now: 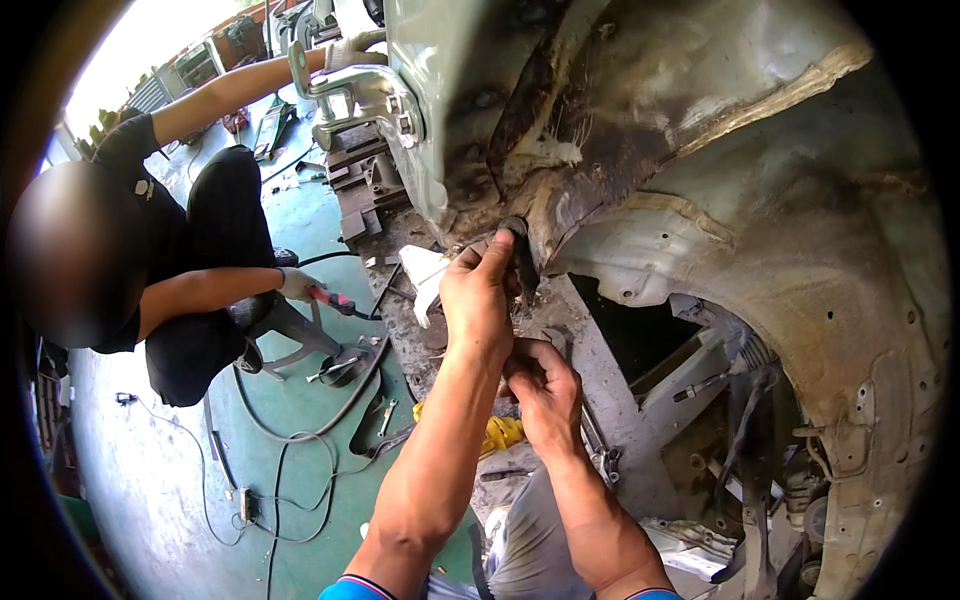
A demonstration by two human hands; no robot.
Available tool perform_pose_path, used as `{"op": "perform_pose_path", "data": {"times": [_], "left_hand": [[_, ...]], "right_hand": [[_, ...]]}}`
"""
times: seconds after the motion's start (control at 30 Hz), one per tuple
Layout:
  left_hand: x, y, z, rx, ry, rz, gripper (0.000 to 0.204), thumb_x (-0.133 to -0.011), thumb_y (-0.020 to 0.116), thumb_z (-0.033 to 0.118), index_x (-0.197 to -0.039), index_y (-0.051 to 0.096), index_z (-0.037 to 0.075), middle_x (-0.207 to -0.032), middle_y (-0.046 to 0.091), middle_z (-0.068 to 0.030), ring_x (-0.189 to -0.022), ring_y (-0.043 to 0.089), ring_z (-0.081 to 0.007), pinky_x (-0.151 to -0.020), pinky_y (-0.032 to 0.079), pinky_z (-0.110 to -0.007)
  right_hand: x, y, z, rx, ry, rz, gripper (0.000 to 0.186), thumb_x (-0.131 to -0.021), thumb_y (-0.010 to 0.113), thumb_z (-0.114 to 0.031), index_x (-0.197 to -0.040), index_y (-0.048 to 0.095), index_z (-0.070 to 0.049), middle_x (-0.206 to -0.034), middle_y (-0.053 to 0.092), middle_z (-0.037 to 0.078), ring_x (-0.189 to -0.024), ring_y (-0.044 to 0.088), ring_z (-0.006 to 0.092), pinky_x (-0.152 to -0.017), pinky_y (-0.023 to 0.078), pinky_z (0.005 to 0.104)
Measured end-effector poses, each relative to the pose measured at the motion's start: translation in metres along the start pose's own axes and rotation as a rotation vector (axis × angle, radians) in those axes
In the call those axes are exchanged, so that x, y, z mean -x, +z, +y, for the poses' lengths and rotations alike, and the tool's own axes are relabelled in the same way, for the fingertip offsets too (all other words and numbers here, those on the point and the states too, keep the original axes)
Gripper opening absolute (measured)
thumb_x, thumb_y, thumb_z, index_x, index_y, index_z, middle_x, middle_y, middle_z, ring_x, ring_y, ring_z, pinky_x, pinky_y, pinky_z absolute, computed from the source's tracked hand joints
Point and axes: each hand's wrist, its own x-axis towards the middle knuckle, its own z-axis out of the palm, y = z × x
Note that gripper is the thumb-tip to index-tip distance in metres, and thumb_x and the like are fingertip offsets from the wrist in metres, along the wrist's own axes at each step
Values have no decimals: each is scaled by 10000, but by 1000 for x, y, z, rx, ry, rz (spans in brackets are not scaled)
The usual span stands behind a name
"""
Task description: The person positions a metal patch onto a damaged car wheel well and holds it in place while a coworker welds the patch to the vehicle. The person uses a hammer to tap the patch and adjusts its position during the process.
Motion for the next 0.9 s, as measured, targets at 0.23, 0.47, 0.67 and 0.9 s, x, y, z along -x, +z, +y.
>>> {"op": "perform_pose_path", "data": {"times": [0.23,0.47,0.67,0.9], "left_hand": [[-2,0,-11,170,-43,-60,232,-932,699,197,-808,601,27,-705,578,-28,-578,479,-113,-555,409,-271],[0,9,-10,6,80,79,273,-933,705,225,-877,624,-30,-692,609,-33,-562,520,-94,-508,432,-238],[4,10,1,-31,-13,44,260,-919,720,243,-819,632,19,-682,602,-23,-548,493,-101,-518,392,-253],[24,-7,-1,-61,123,-66,229,-953,662,248,-912,625,25,-755,602,-14,-648,520,-96,-616,431,-240]], "right_hand": [[-1,-3,2,29,-24,1,177,-911,584,-8,-1080,635,-3,-841,630,1,-696,541,62,-625,448,230],[-5,-6,5,76,-76,-1,193,-887,543,28,-1062,622,13,-846,618,6,-707,528,67,-635,450,232],[-5,0,1,83,-61,6,181,-880,548,16,-1045,623,10,-852,627,10,-747,568,79,-673,487,246],[3,-4,0,-64,-29,-22,184,-876,572,12,-1044,645,5,-851,623,9,-698,508,74,-629,415,231]]}}
